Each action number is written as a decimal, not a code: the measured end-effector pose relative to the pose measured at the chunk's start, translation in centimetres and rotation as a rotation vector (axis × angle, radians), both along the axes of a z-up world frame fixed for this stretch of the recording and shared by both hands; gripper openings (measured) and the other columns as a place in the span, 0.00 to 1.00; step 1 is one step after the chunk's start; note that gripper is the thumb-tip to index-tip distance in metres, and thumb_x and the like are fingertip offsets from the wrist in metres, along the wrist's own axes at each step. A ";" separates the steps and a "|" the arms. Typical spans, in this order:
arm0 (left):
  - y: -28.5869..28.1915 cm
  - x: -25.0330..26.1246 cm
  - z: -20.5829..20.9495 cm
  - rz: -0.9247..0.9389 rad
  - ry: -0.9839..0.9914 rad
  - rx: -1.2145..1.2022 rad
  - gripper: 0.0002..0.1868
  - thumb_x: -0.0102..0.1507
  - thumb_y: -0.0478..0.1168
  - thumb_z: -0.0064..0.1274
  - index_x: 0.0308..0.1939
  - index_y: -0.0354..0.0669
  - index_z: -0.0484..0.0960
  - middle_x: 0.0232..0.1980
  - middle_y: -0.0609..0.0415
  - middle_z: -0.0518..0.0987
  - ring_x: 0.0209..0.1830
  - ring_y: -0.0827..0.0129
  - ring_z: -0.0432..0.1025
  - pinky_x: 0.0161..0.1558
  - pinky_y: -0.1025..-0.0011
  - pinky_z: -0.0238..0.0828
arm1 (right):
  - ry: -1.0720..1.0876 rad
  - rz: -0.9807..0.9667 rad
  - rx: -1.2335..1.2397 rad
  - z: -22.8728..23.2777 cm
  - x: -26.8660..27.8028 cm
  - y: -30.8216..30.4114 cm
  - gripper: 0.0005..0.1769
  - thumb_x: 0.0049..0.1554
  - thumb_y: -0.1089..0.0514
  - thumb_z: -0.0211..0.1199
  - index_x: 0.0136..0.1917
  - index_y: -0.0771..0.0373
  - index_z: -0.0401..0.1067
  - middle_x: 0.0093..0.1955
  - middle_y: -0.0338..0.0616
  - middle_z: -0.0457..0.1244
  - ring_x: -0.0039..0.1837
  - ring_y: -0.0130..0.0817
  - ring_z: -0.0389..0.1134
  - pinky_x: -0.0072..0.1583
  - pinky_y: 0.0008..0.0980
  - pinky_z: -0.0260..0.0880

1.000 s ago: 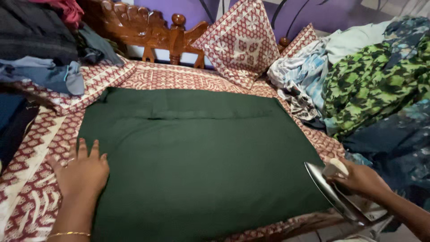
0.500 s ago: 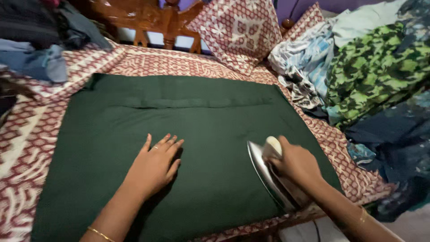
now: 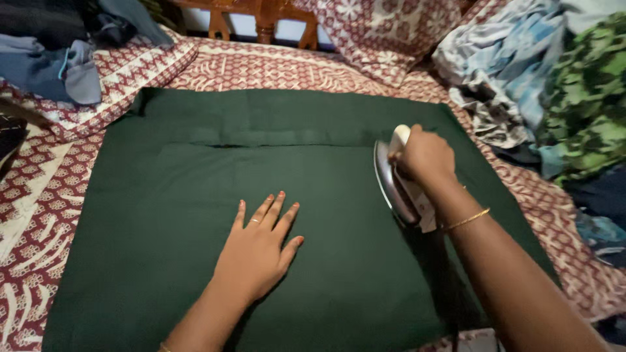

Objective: The person irons a dark green garment laid flat on a bed. They use an electric iron in their right hand and hold the fabric with their left hand, moving the iron back and forth across the surface.

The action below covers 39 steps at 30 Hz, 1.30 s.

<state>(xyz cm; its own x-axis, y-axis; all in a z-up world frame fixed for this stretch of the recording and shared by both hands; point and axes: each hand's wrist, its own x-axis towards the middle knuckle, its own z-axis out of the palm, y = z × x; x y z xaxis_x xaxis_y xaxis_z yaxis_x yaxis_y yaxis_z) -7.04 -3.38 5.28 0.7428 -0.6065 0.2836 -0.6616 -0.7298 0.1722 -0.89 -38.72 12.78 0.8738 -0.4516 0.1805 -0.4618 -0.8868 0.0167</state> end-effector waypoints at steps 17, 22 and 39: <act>-0.2 0.8 -0.4 -0.029 0.027 -0.088 0.33 0.67 0.58 0.39 0.72 0.48 0.64 0.78 0.47 0.61 0.79 0.55 0.52 0.72 0.38 0.39 | -0.127 -0.053 -0.078 -3.4 14.7 -7.4 0.26 0.52 0.46 0.74 0.59 0.63 0.80 0.60 0.59 0.71 0.61 0.56 0.73 0.59 0.52 0.74; 0.2 0.7 0.1 -0.045 0.036 -0.103 0.33 0.67 0.58 0.40 0.73 0.48 0.64 0.76 0.47 0.60 0.79 0.55 0.52 0.72 0.43 0.39 | 0.064 -0.102 -0.021 -1.6 14.5 -6.1 0.36 0.43 0.43 0.80 0.59 0.62 0.77 0.61 0.56 0.68 0.62 0.55 0.70 0.59 0.50 0.73; 11.0 7.3 -1.8 0.448 0.046 0.212 0.39 0.67 0.70 0.25 0.80 0.66 0.49 0.84 0.57 0.45 0.82 0.62 0.40 0.76 0.51 0.33 | 0.207 0.109 -0.011 -0.4 -14.8 -3.8 0.37 0.49 0.33 0.70 0.60 0.59 0.64 0.47 0.62 0.71 0.50 0.61 0.74 0.53 0.56 0.74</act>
